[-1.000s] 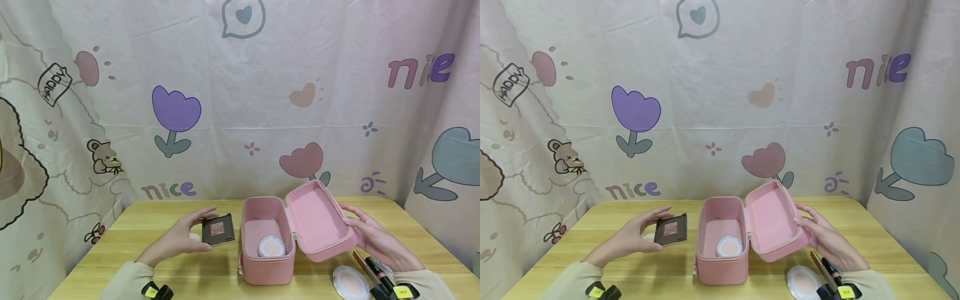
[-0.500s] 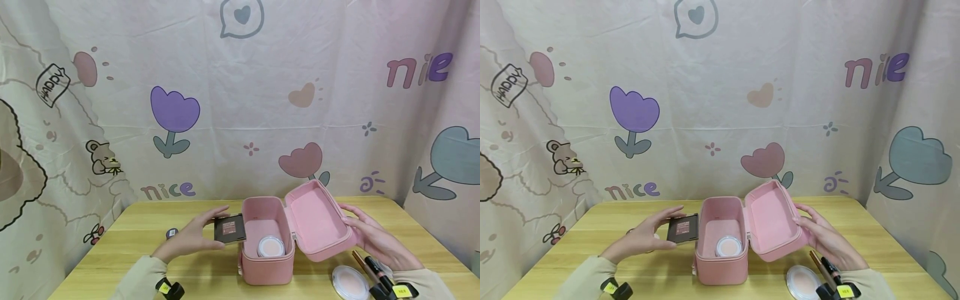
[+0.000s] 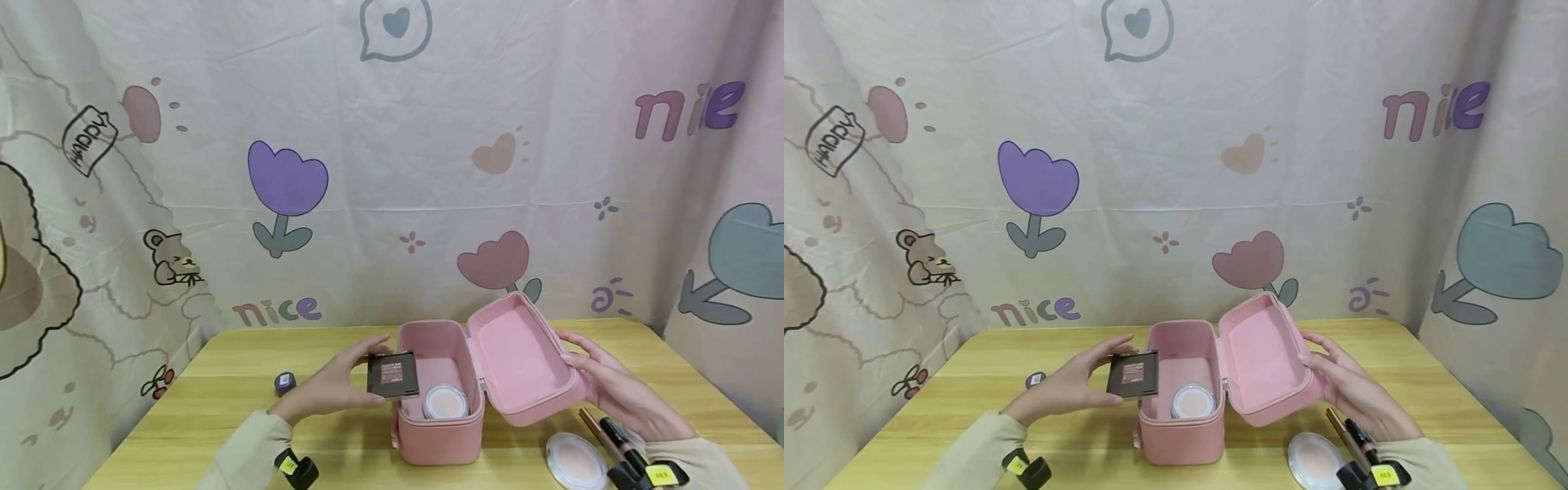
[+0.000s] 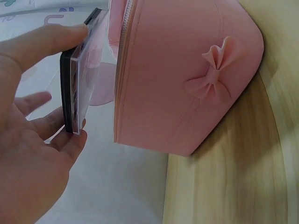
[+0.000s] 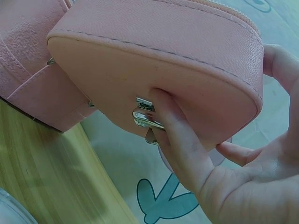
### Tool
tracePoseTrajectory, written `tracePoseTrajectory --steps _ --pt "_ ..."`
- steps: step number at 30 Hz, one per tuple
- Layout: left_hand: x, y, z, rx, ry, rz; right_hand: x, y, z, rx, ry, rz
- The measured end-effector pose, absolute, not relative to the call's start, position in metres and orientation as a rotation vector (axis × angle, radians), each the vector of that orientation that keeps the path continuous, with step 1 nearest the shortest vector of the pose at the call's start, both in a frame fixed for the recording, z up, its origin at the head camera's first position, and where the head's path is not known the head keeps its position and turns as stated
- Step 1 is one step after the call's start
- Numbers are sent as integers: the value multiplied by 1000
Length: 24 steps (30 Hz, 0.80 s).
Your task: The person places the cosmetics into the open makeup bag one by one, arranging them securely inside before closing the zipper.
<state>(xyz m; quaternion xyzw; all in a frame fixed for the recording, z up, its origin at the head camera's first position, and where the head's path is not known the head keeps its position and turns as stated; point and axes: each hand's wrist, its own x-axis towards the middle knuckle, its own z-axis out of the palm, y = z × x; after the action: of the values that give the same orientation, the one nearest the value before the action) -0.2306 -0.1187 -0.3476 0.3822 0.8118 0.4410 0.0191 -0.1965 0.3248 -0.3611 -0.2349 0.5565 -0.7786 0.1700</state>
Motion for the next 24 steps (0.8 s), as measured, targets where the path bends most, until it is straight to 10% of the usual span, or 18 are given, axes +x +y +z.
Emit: tracePoseTrajectory --steps 24 --pt "-232 -92 -341 1080 2458 1435 -197 326 -360 -669 1584 -2213"
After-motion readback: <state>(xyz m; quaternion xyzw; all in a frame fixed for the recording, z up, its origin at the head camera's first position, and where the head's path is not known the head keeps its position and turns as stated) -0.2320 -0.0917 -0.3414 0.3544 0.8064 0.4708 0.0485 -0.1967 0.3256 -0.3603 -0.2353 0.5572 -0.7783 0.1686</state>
